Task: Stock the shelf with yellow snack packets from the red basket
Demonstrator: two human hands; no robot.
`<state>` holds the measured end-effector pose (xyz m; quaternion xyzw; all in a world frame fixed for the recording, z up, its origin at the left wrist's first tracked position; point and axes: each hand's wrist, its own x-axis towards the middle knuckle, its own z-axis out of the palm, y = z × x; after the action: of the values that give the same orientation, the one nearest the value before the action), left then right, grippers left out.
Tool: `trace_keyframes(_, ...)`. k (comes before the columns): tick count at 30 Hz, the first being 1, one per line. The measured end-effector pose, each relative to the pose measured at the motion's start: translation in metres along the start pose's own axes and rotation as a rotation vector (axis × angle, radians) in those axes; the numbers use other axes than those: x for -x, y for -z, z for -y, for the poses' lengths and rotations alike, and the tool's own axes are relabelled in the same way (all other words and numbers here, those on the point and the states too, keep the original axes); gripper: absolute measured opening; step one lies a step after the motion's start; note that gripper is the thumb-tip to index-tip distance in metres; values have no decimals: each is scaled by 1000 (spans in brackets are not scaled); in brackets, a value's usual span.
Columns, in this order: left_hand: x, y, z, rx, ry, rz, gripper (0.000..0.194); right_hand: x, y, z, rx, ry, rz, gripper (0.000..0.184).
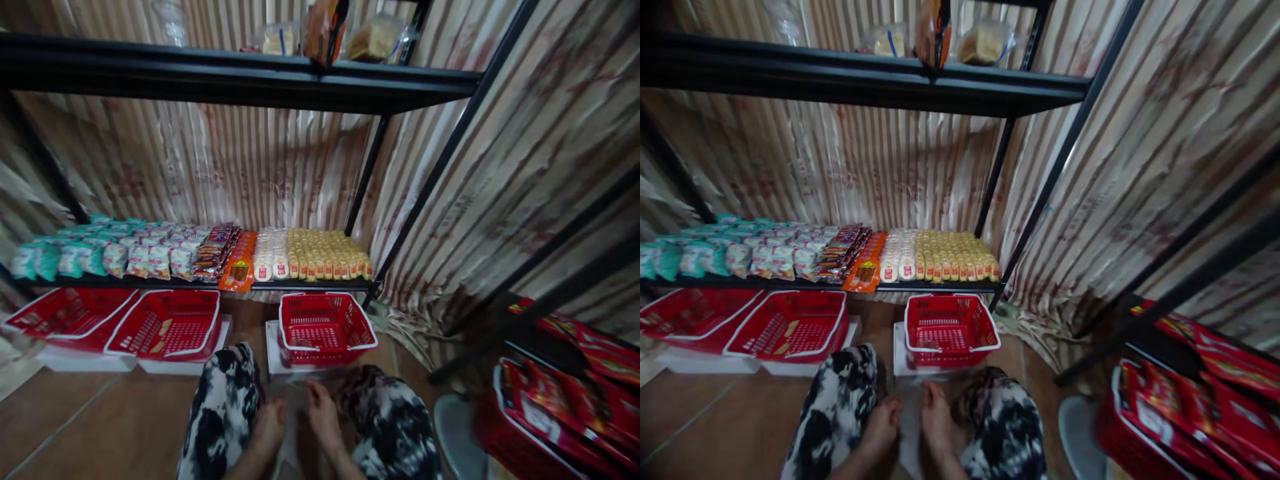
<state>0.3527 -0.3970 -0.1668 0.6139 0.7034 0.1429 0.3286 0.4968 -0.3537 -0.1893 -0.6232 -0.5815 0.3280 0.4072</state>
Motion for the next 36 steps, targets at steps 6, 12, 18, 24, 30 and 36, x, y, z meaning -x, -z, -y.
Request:
trace_keyframes(6, 19, 0, 9, 139, 57, -97, 42, 19, -9, 36, -140, 44, 8, 38)
trace_keyframes(12, 43, 2, 20, 172, -32, -168, 42, 57, -14, 79, -372, 53, 77, 35)
trace_keyframes(18, 50, 29, 44, 149, -37, -228, 40, 69, -19, 116, -507, 101, 96, 31)
trace_keyframes(24, 52, 48, 71, 201, 24, -321, 38, 58, -30, 119, -472, 83, 94, 36)
trace_keyframes(30, 42, 66, 126, 262, 100, -455, 28, 43, -55, 134, -482, 71, 125, 38)
trace_keyframes(36, 26, 84, 161, 383, 189, -574, 30, 9, -71, 157, -579, 39, 86, 40)
